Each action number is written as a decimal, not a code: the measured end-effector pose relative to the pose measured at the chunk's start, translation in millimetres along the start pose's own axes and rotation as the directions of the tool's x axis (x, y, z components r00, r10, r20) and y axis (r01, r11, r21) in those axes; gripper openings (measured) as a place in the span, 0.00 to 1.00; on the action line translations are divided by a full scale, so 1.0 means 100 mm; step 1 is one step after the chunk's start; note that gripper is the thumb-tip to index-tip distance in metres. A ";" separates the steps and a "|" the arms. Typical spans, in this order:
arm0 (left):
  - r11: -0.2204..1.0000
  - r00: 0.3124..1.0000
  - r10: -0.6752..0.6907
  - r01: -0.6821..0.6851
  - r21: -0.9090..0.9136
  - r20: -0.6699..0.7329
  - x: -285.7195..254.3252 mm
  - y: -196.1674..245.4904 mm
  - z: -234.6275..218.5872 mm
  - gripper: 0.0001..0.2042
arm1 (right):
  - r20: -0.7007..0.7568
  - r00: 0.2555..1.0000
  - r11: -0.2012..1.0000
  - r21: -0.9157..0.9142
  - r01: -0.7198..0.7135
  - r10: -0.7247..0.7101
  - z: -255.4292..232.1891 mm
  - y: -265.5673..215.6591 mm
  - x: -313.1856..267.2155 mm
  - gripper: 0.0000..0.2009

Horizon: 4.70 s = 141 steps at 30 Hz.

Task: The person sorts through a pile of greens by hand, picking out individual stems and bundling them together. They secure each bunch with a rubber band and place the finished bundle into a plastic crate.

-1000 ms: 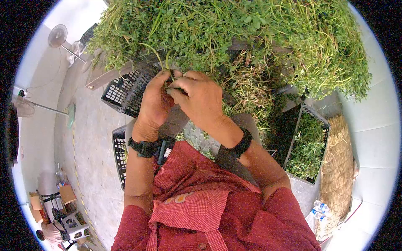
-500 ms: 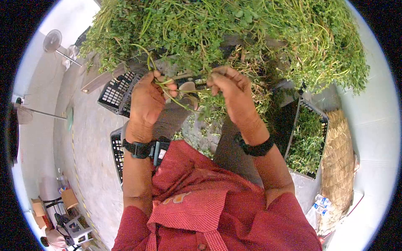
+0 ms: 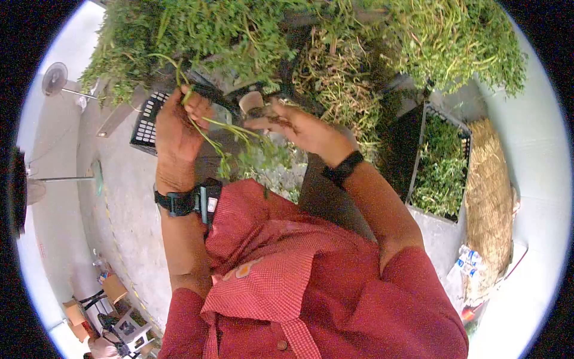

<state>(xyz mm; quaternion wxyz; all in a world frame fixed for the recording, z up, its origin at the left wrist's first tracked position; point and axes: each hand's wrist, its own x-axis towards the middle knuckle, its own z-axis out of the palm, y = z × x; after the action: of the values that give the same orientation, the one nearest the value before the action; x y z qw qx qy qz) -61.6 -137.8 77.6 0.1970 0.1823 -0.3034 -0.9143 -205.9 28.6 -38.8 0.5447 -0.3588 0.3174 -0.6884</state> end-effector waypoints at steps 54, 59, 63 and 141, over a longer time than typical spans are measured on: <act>0.729 0.961 0.234 -0.272 0.628 0.145 -0.77 -0.99 0.20 0.13 | -0.555 0.817 0.063 -0.831 -0.552 -0.156 1.00 -0.51 -0.67 0.18; 0.700 0.952 0.262 -0.301 0.648 0.158 -0.77 -1.00 0.11 0.12 | -0.472 0.861 -0.051 -0.871 -0.489 -0.189 1.05 -0.42 -0.73 0.15; 0.713 0.978 0.155 -0.206 0.670 0.136 -0.82 -0.91 0.08 0.12 | -0.381 0.902 -0.028 -0.919 -0.394 -0.204 1.05 -0.48 -0.77 0.14; 0.712 0.947 0.279 -0.314 0.628 0.158 -0.87 -1.11 0.17 0.12 | -0.216 0.823 0.009 -0.969 -0.249 -0.526 0.47 -0.12 -0.61 0.14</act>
<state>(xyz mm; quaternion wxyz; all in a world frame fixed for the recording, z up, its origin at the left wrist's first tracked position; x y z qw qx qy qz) -22.5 -6.9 39.5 0.2580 0.1644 -0.6295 -0.7142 -163.7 88.1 -12.1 -0.0551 -0.4556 0.8000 -0.3866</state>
